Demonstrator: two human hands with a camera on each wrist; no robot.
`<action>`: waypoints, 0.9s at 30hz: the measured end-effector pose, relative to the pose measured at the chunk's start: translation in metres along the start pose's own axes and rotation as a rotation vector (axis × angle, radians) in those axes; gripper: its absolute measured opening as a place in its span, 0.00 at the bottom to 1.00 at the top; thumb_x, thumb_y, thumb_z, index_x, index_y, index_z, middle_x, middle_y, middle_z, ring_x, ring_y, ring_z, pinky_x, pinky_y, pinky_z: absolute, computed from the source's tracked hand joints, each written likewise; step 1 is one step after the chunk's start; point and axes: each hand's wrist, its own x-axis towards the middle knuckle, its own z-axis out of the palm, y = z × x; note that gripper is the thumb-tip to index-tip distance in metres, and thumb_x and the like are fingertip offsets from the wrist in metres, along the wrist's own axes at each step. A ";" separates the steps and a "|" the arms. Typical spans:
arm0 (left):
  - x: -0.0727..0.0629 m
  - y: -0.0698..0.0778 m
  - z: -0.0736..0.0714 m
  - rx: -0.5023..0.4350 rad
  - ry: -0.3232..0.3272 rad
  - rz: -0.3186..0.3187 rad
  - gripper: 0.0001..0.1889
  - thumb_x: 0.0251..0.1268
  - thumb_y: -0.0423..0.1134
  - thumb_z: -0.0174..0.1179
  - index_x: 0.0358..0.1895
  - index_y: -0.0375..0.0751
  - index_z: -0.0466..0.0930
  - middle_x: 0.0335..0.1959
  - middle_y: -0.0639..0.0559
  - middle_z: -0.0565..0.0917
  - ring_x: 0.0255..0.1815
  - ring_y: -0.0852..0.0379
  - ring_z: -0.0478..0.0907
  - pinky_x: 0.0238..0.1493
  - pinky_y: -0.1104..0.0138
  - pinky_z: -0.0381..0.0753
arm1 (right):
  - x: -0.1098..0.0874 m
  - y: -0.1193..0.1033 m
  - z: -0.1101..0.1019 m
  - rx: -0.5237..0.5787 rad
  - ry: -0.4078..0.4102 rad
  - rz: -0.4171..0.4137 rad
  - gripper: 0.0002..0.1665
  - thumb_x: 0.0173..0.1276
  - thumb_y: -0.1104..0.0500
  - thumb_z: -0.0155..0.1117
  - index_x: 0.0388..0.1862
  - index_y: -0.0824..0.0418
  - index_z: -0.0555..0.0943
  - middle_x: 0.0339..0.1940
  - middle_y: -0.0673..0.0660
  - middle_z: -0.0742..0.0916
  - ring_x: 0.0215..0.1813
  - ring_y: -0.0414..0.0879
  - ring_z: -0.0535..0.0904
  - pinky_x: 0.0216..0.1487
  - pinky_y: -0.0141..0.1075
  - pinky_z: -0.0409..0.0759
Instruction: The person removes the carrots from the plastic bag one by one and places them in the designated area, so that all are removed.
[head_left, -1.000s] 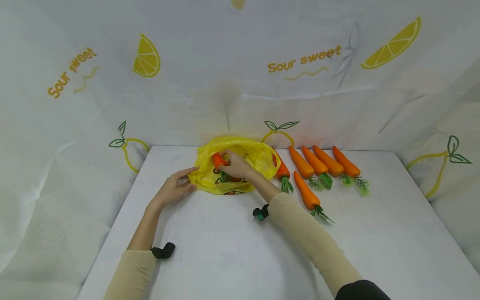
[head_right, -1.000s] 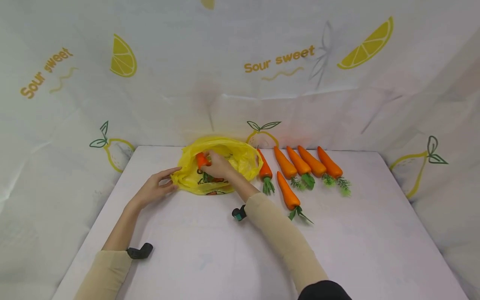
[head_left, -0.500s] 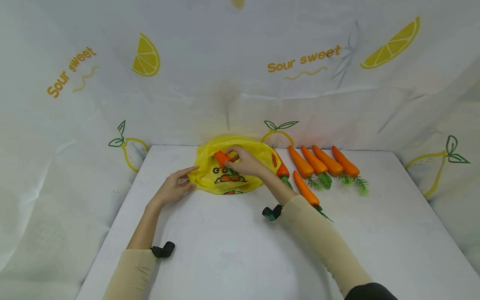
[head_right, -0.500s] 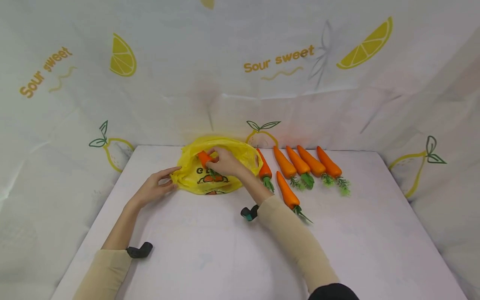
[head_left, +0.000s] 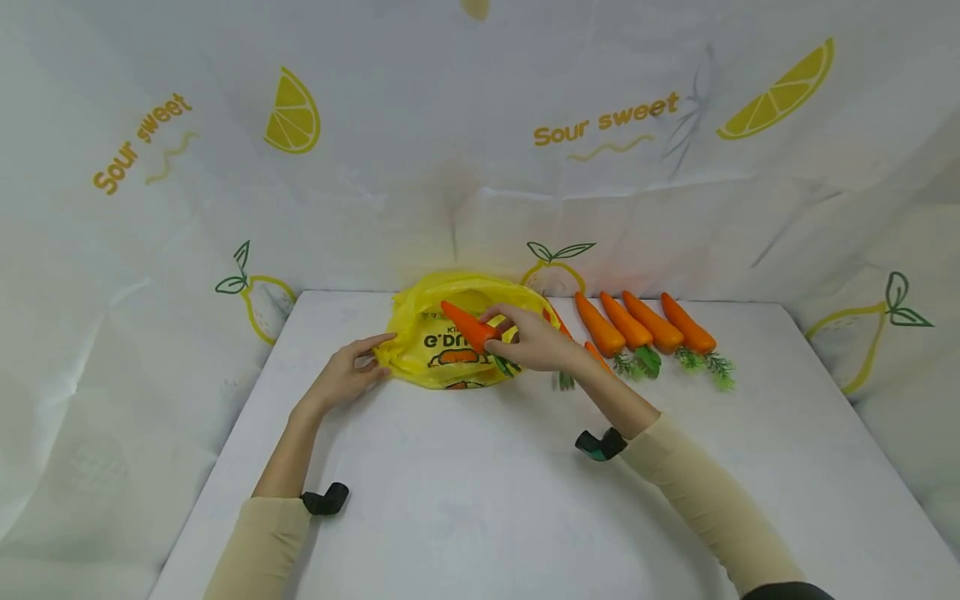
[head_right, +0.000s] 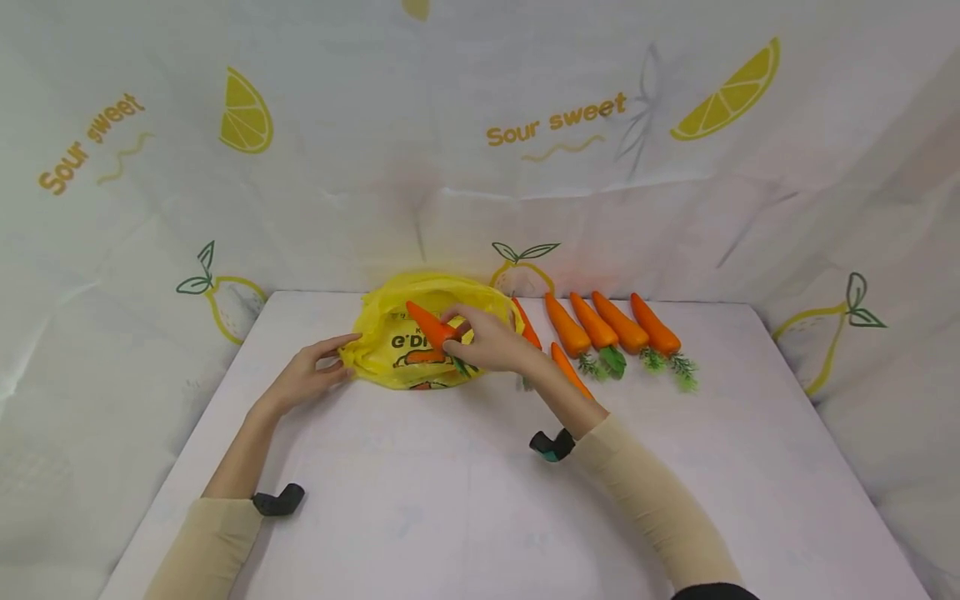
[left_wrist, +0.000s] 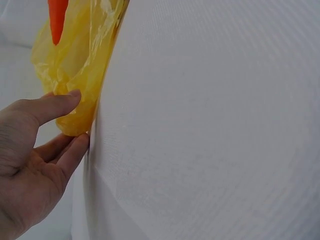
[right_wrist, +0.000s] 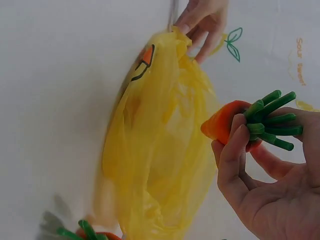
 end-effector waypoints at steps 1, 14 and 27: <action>0.000 0.000 0.000 0.002 0.001 0.001 0.32 0.76 0.34 0.67 0.81 0.51 0.74 0.83 0.38 0.71 0.81 0.32 0.72 0.78 0.43 0.79 | -0.006 0.000 -0.004 0.001 0.001 0.009 0.24 0.79 0.55 0.68 0.69 0.58 0.78 0.61 0.66 0.88 0.48 0.55 0.89 0.43 0.37 0.91; 0.000 0.000 0.000 -0.005 -0.004 0.010 0.32 0.77 0.35 0.68 0.81 0.51 0.74 0.83 0.39 0.72 0.80 0.33 0.72 0.78 0.43 0.79 | -0.095 0.016 -0.066 0.028 0.227 0.051 0.25 0.80 0.59 0.68 0.72 0.60 0.76 0.63 0.70 0.85 0.45 0.57 0.90 0.42 0.26 0.88; 0.000 0.003 0.001 0.002 -0.001 0.005 0.32 0.76 0.34 0.68 0.80 0.50 0.74 0.83 0.38 0.72 0.79 0.33 0.73 0.78 0.44 0.80 | -0.174 0.052 -0.083 -0.084 0.291 0.155 0.27 0.82 0.59 0.67 0.73 0.66 0.74 0.64 0.73 0.84 0.41 0.50 0.90 0.37 0.27 0.88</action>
